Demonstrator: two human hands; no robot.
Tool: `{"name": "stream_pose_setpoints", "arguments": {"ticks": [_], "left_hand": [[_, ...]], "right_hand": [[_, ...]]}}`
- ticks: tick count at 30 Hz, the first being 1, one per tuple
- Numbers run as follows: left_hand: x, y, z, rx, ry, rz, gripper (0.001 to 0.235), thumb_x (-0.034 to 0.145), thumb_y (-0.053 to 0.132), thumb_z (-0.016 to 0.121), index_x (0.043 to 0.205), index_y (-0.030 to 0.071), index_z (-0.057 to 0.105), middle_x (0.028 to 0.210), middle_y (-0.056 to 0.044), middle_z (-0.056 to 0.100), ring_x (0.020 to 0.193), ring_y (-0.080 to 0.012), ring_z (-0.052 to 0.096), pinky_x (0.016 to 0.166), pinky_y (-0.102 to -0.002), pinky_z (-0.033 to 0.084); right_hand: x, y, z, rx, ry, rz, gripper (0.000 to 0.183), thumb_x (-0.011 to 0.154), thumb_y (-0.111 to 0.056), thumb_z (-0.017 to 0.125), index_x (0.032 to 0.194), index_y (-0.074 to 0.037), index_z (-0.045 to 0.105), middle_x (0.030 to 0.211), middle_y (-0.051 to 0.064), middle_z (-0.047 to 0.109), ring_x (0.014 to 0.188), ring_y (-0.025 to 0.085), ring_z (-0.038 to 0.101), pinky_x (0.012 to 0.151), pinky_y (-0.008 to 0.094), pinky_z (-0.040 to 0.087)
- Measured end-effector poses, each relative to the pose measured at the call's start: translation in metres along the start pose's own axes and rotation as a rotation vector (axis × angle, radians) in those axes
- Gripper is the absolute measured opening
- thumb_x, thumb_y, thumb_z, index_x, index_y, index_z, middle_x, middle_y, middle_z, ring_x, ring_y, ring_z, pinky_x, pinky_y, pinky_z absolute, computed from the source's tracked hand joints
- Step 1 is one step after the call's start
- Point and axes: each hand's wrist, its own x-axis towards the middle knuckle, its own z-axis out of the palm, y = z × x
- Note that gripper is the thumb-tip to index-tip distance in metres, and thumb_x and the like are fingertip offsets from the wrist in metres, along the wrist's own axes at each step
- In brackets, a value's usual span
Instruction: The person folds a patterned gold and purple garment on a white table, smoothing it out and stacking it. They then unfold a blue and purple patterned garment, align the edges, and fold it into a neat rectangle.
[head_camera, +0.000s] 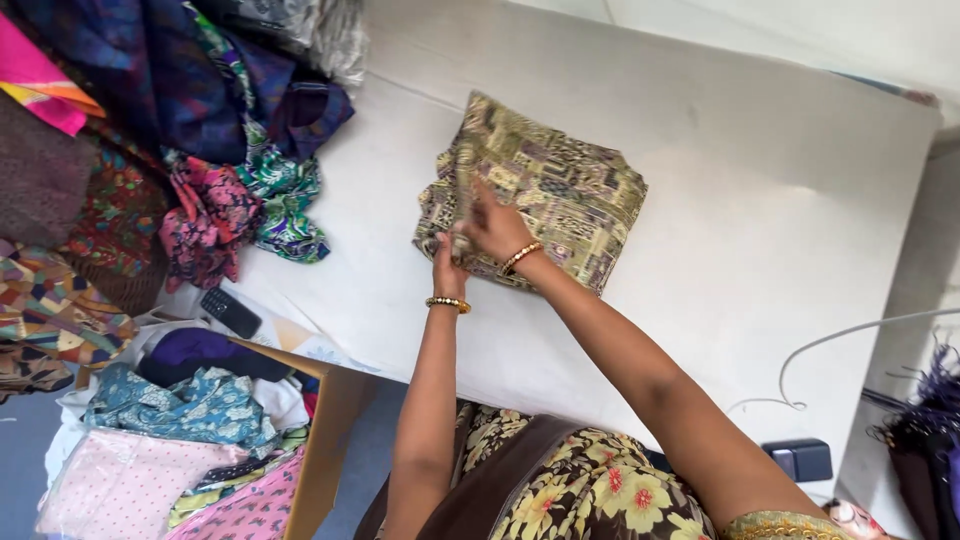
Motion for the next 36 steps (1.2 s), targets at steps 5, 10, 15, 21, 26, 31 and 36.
{"name": "stream_pose_setpoints", "arguments": {"ticks": [5, 10, 15, 21, 26, 31, 36], "left_hand": [[0.008, 0.029, -0.016, 0.139, 0.407, 0.009, 0.07, 0.09, 0.062, 0.059, 0.136, 0.01, 0.056, 0.129, -0.01, 0.061, 0.11, -0.0216, 0.059, 0.082, -0.042, 0.052], [0.012, -0.006, -0.051, 0.533, 0.691, 0.26, 0.068, 0.084, 0.044, 0.077, 0.14, 0.012, 0.059, 0.116, -0.012, 0.059, 0.097, -0.0253, 0.056, 0.08, -0.041, 0.05], [0.01, -0.005, -0.044, 0.379, 0.897, 0.131, 0.081, 0.087, 0.036, 0.087, 0.151, 0.017, 0.041, 0.132, -0.012, 0.038, 0.11, -0.0283, 0.051, 0.084, -0.043, 0.051], [0.011, 0.044, 0.008, -0.102, 0.753, -0.148, 0.095, 0.07, 0.025, 0.086, 0.149, 0.021, 0.033, 0.141, -0.01, 0.05, 0.115, -0.0261, 0.056, 0.077, -0.046, 0.052], [0.039, 0.038, -0.014, -0.012, 0.533, -0.02, 0.07, 0.076, 0.009, 0.087, 0.137, 0.0, 0.053, 0.128, -0.012, 0.065, 0.111, -0.0213, 0.062, 0.091, -0.036, 0.047], [0.003, 0.148, 0.079, 0.034, 0.035, 0.28, 0.035, 0.085, -0.001, 0.079, 0.118, -0.006, 0.066, 0.107, -0.005, 0.071, 0.094, -0.0122, 0.066, 0.089, -0.031, 0.054], [-0.082, 0.243, 0.158, 0.555, -0.334, 0.671, 0.06, 0.083, -0.004, 0.079, 0.141, 0.005, 0.062, 0.113, 0.0, 0.064, 0.094, -0.0121, 0.054, 0.088, -0.029, 0.051]], "right_hand": [[0.034, 0.012, 0.004, -0.122, -0.123, 0.09, 0.059, 0.083, -0.03, 0.079, 0.135, -0.01, 0.057, 0.101, 0.014, 0.076, 0.086, 0.028, 0.076, 0.077, 0.041, 0.059], [0.11, 0.067, -0.011, -0.384, 0.048, 0.019, 0.036, 0.087, -0.02, 0.071, 0.122, -0.014, 0.074, 0.108, 0.013, 0.075, 0.101, 0.034, 0.07, 0.089, 0.046, 0.056], [0.167, 0.071, -0.016, -0.63, -0.007, 0.163, 0.082, 0.073, -0.04, 0.088, 0.142, -0.014, 0.053, 0.138, 0.019, 0.058, 0.131, 0.045, 0.048, 0.098, 0.061, 0.041], [0.188, 0.085, 0.004, -0.486, -0.329, 0.374, 0.088, 0.074, -0.032, 0.088, 0.15, -0.014, 0.046, 0.141, 0.019, 0.059, 0.127, 0.037, 0.059, 0.108, 0.046, 0.045], [0.171, 0.049, -0.08, -0.282, -0.271, 0.382, 0.073, 0.072, -0.029, 0.093, 0.13, 0.001, 0.061, 0.123, 0.022, 0.067, 0.108, 0.034, 0.066, 0.097, 0.045, 0.051], [0.107, 0.01, -0.225, -0.169, -0.022, 0.236, 0.041, 0.084, -0.016, 0.092, 0.109, 0.009, 0.07, 0.098, 0.019, 0.074, 0.083, 0.024, 0.071, 0.075, 0.041, 0.059], [-0.002, -0.08, -0.291, 0.125, 0.188, -0.024, 0.046, 0.079, 0.002, 0.079, 0.122, -0.006, 0.066, 0.115, 0.001, 0.07, 0.102, 0.01, 0.068, 0.088, 0.029, 0.061]]}}
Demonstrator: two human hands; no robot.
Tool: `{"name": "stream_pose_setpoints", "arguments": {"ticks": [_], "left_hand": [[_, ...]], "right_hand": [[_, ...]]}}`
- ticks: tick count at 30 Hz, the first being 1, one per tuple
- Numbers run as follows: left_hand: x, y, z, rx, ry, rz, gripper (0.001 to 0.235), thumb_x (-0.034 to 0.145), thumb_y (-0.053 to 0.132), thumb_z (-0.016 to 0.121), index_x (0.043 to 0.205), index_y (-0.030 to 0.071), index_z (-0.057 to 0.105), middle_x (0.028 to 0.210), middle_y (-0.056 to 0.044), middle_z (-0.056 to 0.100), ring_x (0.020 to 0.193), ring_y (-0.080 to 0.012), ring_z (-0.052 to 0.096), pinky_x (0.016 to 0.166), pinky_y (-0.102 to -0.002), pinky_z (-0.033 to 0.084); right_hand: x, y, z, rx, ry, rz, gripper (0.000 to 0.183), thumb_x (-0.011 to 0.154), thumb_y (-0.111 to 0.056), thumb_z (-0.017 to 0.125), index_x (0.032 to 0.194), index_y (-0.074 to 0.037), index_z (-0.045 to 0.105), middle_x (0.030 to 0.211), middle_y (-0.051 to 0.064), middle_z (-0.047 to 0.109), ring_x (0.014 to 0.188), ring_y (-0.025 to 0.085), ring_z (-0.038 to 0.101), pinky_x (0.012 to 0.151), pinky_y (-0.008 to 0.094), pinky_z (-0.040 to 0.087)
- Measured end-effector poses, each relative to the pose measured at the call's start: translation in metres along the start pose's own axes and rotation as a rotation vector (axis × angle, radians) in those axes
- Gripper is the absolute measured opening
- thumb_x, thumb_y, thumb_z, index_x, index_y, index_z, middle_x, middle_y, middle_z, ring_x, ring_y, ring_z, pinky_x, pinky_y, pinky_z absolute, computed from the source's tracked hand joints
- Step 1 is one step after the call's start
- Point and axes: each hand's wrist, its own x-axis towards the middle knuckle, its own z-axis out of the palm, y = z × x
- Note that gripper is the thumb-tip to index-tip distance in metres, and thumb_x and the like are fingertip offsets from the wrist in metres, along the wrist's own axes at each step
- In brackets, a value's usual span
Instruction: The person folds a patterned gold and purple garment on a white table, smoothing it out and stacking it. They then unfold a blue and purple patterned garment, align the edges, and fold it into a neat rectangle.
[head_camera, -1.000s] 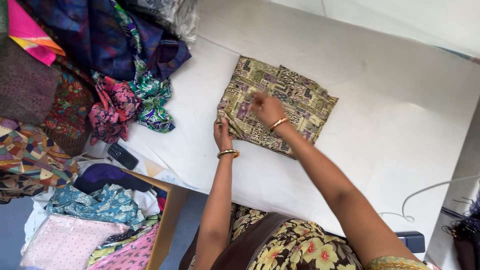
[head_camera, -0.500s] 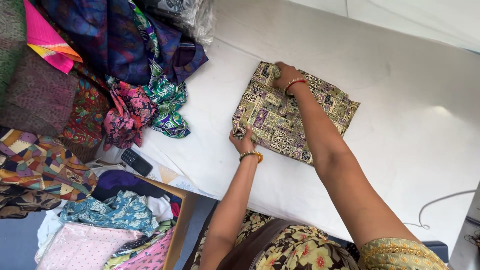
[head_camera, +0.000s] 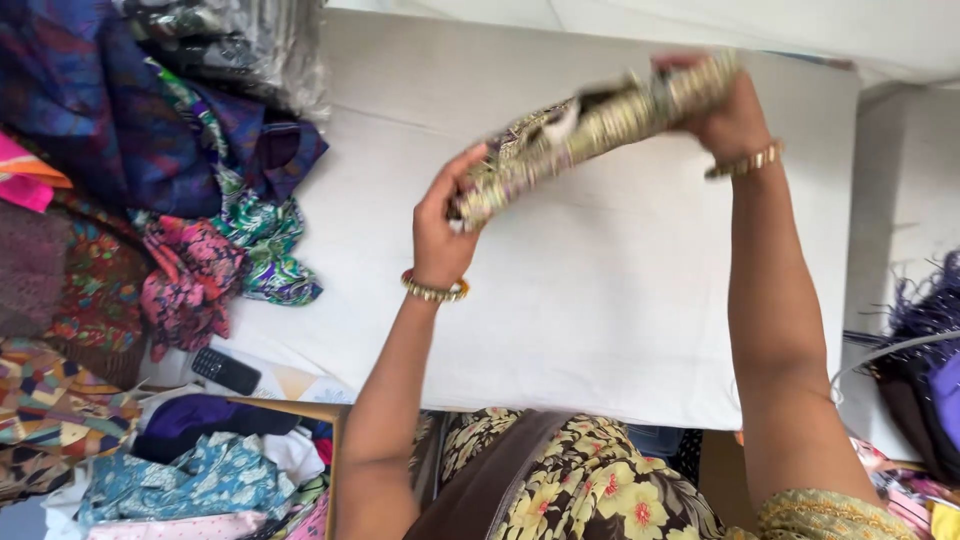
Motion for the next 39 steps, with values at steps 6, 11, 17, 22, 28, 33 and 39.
{"name": "stream_pose_setpoints", "arguments": {"ticks": [6, 11, 17, 22, 28, 33, 39], "left_hand": [[-0.126, -0.106, 0.001, 0.625, -0.315, 0.3, 0.062, 0.083, -0.011, 0.061, 0.133, 0.025, 0.067, 0.117, -0.007, 0.074, 0.122, -0.0282, 0.064, 0.107, -0.042, 0.052], [-0.223, -0.182, 0.009, 0.883, -0.62, 0.035, 0.083, 0.066, -0.019, 0.052, 0.139, 0.019, 0.064, 0.13, -0.013, 0.065, 0.132, -0.0319, 0.054, 0.113, -0.047, 0.043], [-0.218, -0.215, 0.017, 0.738, -0.187, -0.059, 0.06, 0.082, -0.006, 0.054, 0.138, 0.014, 0.06, 0.139, -0.014, 0.06, 0.134, -0.0324, 0.054, 0.113, -0.045, 0.045], [-0.176, -0.256, 0.043, 0.583, 0.239, -0.483, 0.04, 0.096, 0.017, 0.064, 0.137, 0.015, 0.062, 0.13, -0.01, 0.06, 0.12, -0.0281, 0.061, 0.102, -0.041, 0.053], [-0.188, -0.259, 0.075, 0.806, 0.274, -0.472, 0.048, 0.095, 0.025, 0.071, 0.139, 0.01, 0.061, 0.125, -0.012, 0.061, 0.11, -0.0317, 0.061, 0.096, -0.045, 0.051], [-0.173, -0.231, 0.093, 0.932, 0.262, -0.546, 0.037, 0.086, 0.027, 0.077, 0.118, 0.009, 0.071, 0.1, -0.012, 0.069, 0.09, -0.0288, 0.064, 0.078, -0.044, 0.052], [-0.209, -0.316, 0.074, 0.222, 0.349, -0.729, 0.019, 0.097, 0.013, 0.069, 0.114, 0.005, 0.071, 0.09, -0.01, 0.071, 0.073, -0.0184, 0.06, 0.069, -0.039, 0.05]], "right_hand": [[-0.175, 0.157, 0.032, -0.087, 0.046, -0.143, 0.01, 0.091, 0.001, 0.07, 0.097, -0.007, 0.073, 0.106, 0.008, 0.073, 0.105, 0.02, 0.071, 0.091, 0.034, 0.058], [-0.269, 0.237, 0.074, -0.415, -0.113, -0.029, 0.056, 0.065, 0.016, 0.059, 0.111, -0.01, 0.077, 0.122, 0.01, 0.074, 0.119, 0.033, 0.066, 0.103, 0.041, 0.052], [-0.247, 0.275, 0.073, -0.242, 0.282, 0.348, 0.036, 0.088, -0.002, 0.071, 0.122, -0.014, 0.073, 0.126, 0.008, 0.072, 0.115, 0.024, 0.07, 0.1, 0.038, 0.056], [-0.179, 0.277, 0.098, -0.154, 0.346, 0.43, 0.05, 0.087, -0.029, 0.084, 0.131, -0.011, 0.067, 0.125, 0.013, 0.071, 0.115, 0.024, 0.067, 0.091, 0.038, 0.055], [-0.169, 0.256, 0.119, -0.22, 0.323, 0.6, 0.068, 0.083, -0.036, 0.088, 0.135, -0.003, 0.059, 0.116, 0.019, 0.068, 0.103, 0.029, 0.067, 0.088, 0.038, 0.052], [-0.183, 0.29, 0.112, -0.109, 0.02, 0.795, 0.043, 0.09, -0.029, 0.08, 0.12, 0.001, 0.073, 0.103, 0.015, 0.078, 0.088, 0.02, 0.072, 0.082, 0.037, 0.056], [-0.2, 0.279, 0.095, 0.178, 0.129, 0.607, 0.04, 0.088, -0.03, 0.076, 0.118, -0.006, 0.069, 0.097, 0.004, 0.076, 0.085, 0.012, 0.068, 0.078, 0.032, 0.056]]}}
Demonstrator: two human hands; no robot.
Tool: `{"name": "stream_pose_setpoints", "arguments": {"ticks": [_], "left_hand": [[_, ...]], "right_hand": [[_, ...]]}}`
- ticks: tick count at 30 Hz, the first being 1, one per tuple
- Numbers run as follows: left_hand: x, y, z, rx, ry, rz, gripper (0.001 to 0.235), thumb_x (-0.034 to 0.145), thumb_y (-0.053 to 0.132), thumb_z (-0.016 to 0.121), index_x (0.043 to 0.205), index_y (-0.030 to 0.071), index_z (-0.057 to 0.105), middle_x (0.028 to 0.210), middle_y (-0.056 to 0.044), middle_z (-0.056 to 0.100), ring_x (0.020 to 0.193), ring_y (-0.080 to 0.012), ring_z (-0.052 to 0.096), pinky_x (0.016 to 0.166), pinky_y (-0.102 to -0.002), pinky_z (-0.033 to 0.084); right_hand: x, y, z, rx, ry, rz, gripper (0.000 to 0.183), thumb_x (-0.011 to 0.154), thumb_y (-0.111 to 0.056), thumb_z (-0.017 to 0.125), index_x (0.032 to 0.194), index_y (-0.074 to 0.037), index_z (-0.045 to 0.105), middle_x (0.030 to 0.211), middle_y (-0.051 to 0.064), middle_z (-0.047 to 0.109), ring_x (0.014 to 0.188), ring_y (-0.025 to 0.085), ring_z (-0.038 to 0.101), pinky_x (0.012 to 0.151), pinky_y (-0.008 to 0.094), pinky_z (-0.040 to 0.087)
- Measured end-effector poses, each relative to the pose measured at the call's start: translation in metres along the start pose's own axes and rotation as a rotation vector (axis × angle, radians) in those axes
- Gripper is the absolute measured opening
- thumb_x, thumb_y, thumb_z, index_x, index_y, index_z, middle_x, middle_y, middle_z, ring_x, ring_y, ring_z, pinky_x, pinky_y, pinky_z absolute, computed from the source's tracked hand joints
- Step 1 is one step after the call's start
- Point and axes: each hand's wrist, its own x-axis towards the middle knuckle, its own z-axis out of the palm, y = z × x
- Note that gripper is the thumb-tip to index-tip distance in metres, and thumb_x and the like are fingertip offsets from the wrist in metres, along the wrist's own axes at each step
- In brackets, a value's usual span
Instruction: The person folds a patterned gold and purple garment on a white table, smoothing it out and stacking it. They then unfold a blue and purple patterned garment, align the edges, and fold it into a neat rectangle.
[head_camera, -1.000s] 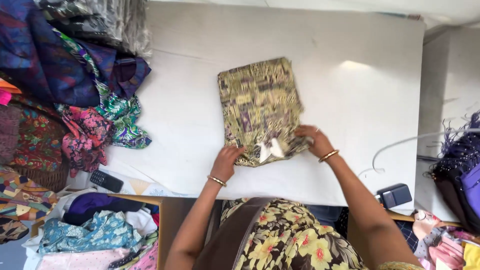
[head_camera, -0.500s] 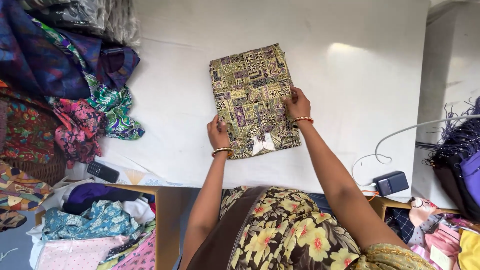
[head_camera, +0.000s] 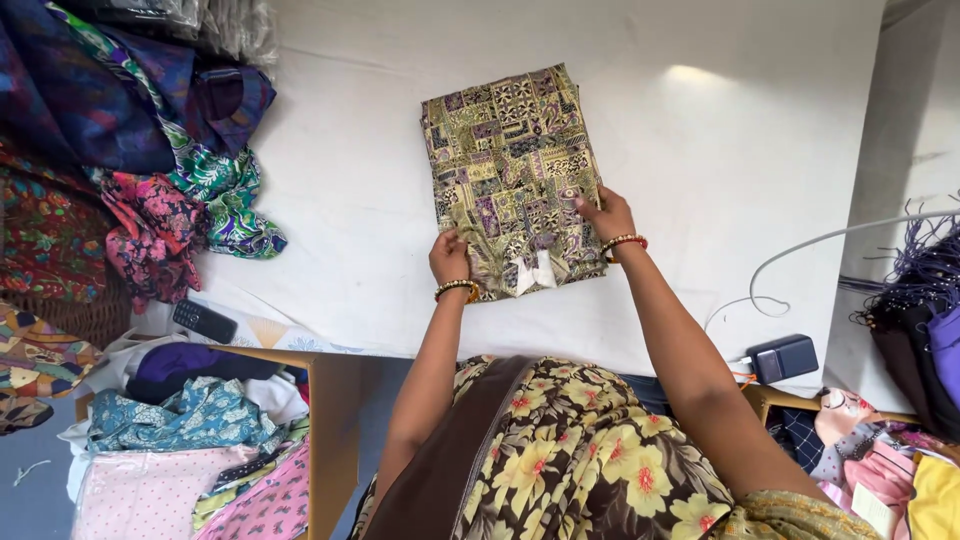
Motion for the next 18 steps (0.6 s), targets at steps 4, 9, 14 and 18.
{"name": "stream_pose_setpoints", "arguments": {"ticks": [4, 9, 14, 18], "left_hand": [[-0.004, 0.018, -0.014, 0.244, -0.015, -0.017, 0.027, 0.093, 0.011, 0.067, 0.12, 0.008, 0.069, 0.092, -0.008, 0.074, 0.078, -0.0195, 0.066, 0.071, -0.036, 0.052], [0.041, 0.016, -0.026, 0.338, 0.002, 0.266, 0.027, 0.099, 0.007, 0.061, 0.125, 0.007, 0.07, 0.108, -0.008, 0.076, 0.093, -0.0182, 0.071, 0.082, -0.032, 0.054], [0.127, 0.051, -0.003, -0.047, -0.114, 0.135, 0.036, 0.102, 0.002, 0.052, 0.135, 0.006, 0.065, 0.109, -0.005, 0.071, 0.088, -0.015, 0.063, 0.08, -0.031, 0.052], [0.183, 0.067, 0.013, -0.206, -0.147, 0.004, 0.05, 0.091, -0.01, 0.047, 0.137, 0.002, 0.063, 0.11, -0.005, 0.071, 0.093, -0.0137, 0.065, 0.086, -0.028, 0.052]], "right_hand": [[0.006, 0.03, -0.004, -0.378, -0.015, -0.164, 0.049, 0.089, -0.032, 0.083, 0.124, -0.001, 0.068, 0.1, 0.014, 0.072, 0.09, 0.02, 0.064, 0.079, 0.036, 0.049], [0.019, 0.008, -0.004, -0.342, 0.159, 0.075, 0.047, 0.093, -0.034, 0.075, 0.132, -0.009, 0.07, 0.105, 0.011, 0.079, 0.092, 0.019, 0.075, 0.084, 0.031, 0.057], [0.093, -0.011, 0.005, -0.085, 0.086, -0.121, 0.049, 0.094, -0.027, 0.073, 0.137, -0.008, 0.06, 0.106, 0.006, 0.075, 0.095, 0.014, 0.072, 0.081, 0.03, 0.056], [0.155, -0.008, 0.013, 0.107, 0.178, -0.048, 0.037, 0.097, -0.014, 0.066, 0.134, -0.008, 0.066, 0.099, 0.002, 0.075, 0.088, 0.011, 0.069, 0.079, 0.028, 0.055]]}}
